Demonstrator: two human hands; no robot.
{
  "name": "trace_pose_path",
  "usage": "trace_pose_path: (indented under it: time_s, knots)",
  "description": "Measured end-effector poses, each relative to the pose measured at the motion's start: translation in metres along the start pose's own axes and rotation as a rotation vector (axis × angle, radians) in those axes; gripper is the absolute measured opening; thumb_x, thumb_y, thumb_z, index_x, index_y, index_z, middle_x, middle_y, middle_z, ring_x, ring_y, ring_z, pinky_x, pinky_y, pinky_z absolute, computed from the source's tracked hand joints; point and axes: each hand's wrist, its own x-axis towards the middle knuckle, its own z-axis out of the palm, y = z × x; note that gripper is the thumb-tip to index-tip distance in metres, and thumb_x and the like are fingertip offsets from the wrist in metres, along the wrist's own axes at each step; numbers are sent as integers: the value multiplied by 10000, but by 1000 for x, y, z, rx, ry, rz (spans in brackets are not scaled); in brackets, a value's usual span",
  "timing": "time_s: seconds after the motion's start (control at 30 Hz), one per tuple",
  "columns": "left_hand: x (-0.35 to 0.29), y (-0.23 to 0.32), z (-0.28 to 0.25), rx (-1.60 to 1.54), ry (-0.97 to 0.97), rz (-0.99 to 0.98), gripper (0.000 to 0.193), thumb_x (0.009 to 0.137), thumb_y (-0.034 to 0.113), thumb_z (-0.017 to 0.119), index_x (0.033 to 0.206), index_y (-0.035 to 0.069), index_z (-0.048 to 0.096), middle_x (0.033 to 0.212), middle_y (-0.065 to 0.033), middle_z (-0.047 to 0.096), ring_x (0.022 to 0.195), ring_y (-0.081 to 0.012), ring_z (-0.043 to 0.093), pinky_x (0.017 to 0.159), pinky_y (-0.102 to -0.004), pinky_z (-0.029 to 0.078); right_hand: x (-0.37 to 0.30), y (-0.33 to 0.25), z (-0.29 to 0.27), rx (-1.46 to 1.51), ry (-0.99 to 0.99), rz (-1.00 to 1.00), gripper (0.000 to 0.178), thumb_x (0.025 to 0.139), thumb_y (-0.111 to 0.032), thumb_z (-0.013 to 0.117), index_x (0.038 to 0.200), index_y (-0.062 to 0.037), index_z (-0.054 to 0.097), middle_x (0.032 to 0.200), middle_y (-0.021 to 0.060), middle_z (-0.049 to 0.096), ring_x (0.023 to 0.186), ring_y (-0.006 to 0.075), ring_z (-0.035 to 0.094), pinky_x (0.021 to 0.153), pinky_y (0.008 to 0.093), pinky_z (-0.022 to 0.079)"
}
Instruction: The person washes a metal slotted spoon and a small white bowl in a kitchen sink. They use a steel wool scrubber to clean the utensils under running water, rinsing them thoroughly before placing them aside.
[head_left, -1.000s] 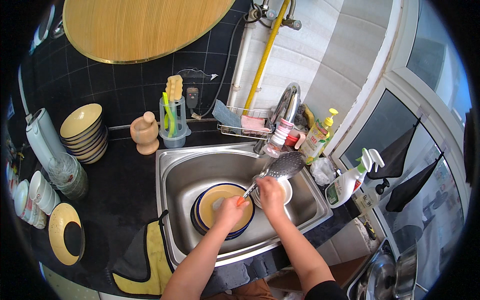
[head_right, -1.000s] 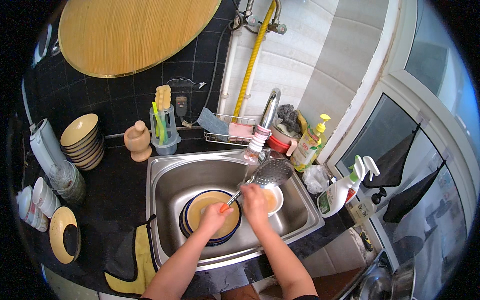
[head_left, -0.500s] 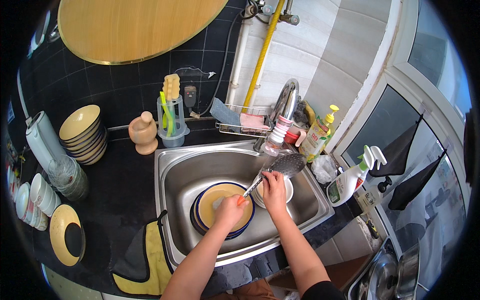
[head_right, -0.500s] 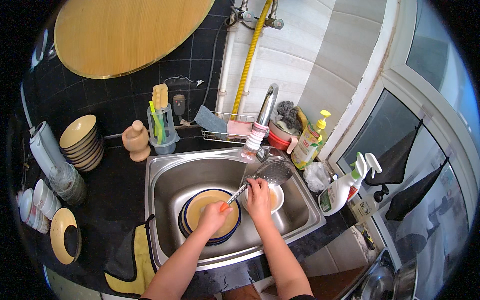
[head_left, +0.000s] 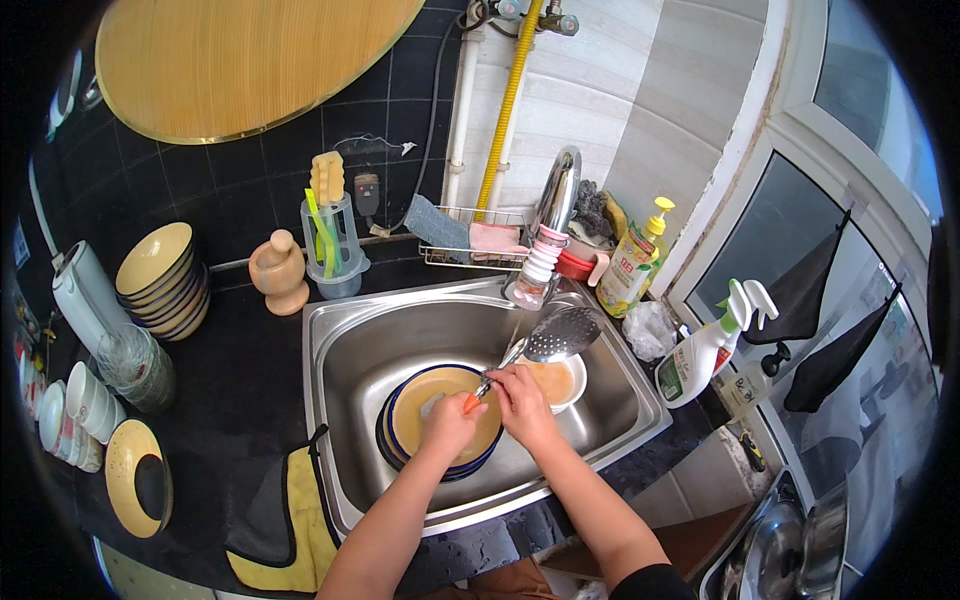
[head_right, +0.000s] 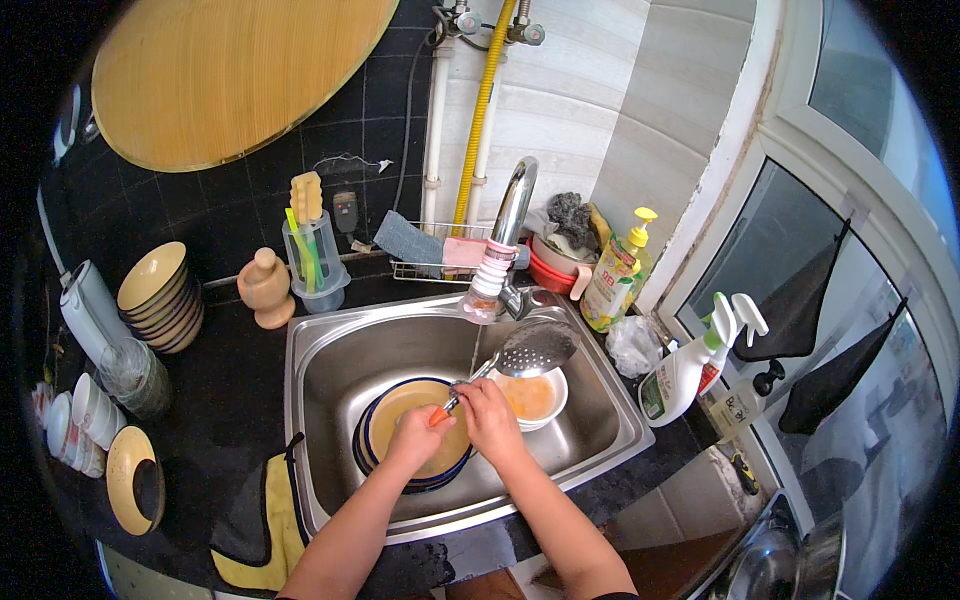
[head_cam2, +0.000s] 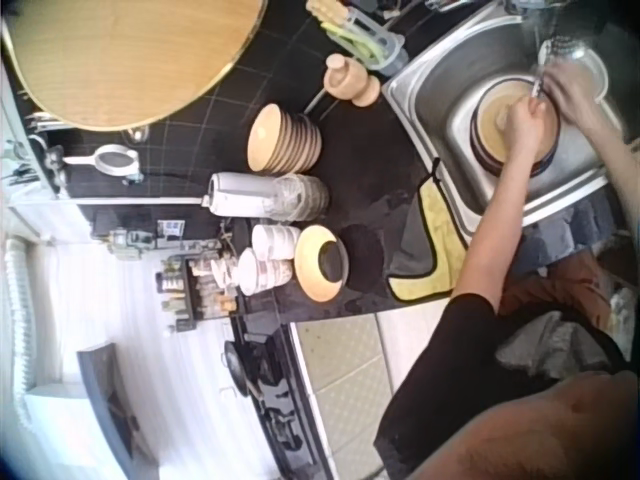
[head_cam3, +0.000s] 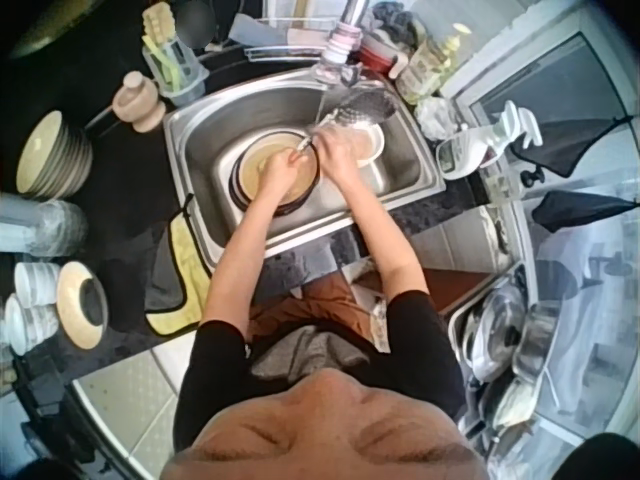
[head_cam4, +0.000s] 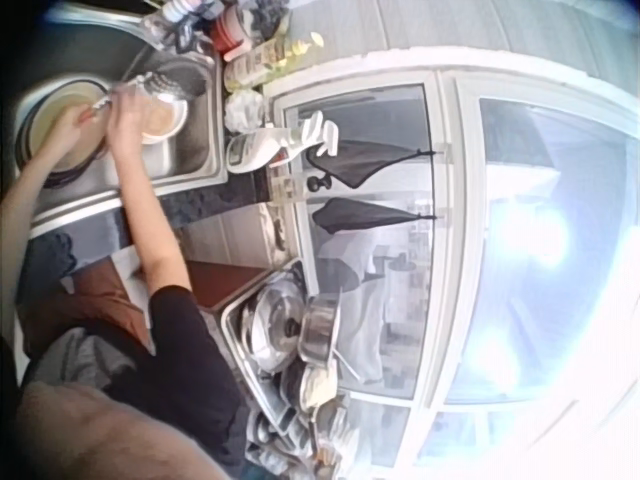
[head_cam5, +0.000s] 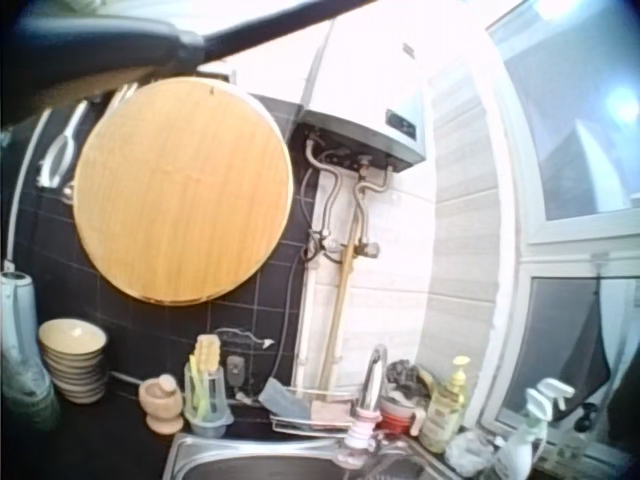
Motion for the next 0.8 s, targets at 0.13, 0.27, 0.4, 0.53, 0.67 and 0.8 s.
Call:
trace_pose_path:
  time_s: [0.13,0.27,0.4,0.53,0.67,0.8]
  knots:
    - [-5,13,-2,36,42,10,268,805,312,655,832,47,623,698,-165,602,667,-325,595,627,-403,459,14,14,-6,-167,302,197,148,809,0,587,947,-25,636,885,145,566,819,322,580,719,401,473]
    - [2,-2,5,0,70,75,263,796,295,664,830,37,627,686,-187,595,658,-338,597,618,-399,462,-3,10,1,-40,48,0,141,772,-13,633,906,-34,672,865,135,567,801,296,577,717,363,478]
    - [8,-11,6,-20,90,84,254,804,270,653,817,19,618,698,-190,603,658,-334,600,612,-400,458,2,-6,3,-56,3,9,158,730,1,648,878,-39,682,842,120,562,798,283,580,708,356,483]
    - [6,-4,3,63,57,82,252,806,262,652,796,14,609,683,-185,600,632,-317,595,604,-397,453,-1,0,0,-81,-24,-52,214,691,21,624,889,-36,678,853,129,555,801,300,573,706,372,476]
    - [9,-12,6,7,62,79,257,804,268,655,794,15,609,669,-183,596,611,-309,587,598,-390,451,0,-3,-2,-153,-8,-48,275,666,39,591,915,-36,679,853,129,551,818,294,570,712,374,474]
    - [12,-15,7,8,58,74,253,812,276,647,816,25,620,658,-169,591,600,-280,585,596,-375,454,-3,-7,-2,-103,-63,-83,277,669,45,593,923,-27,675,852,132,553,789,295,574,697,378,478]
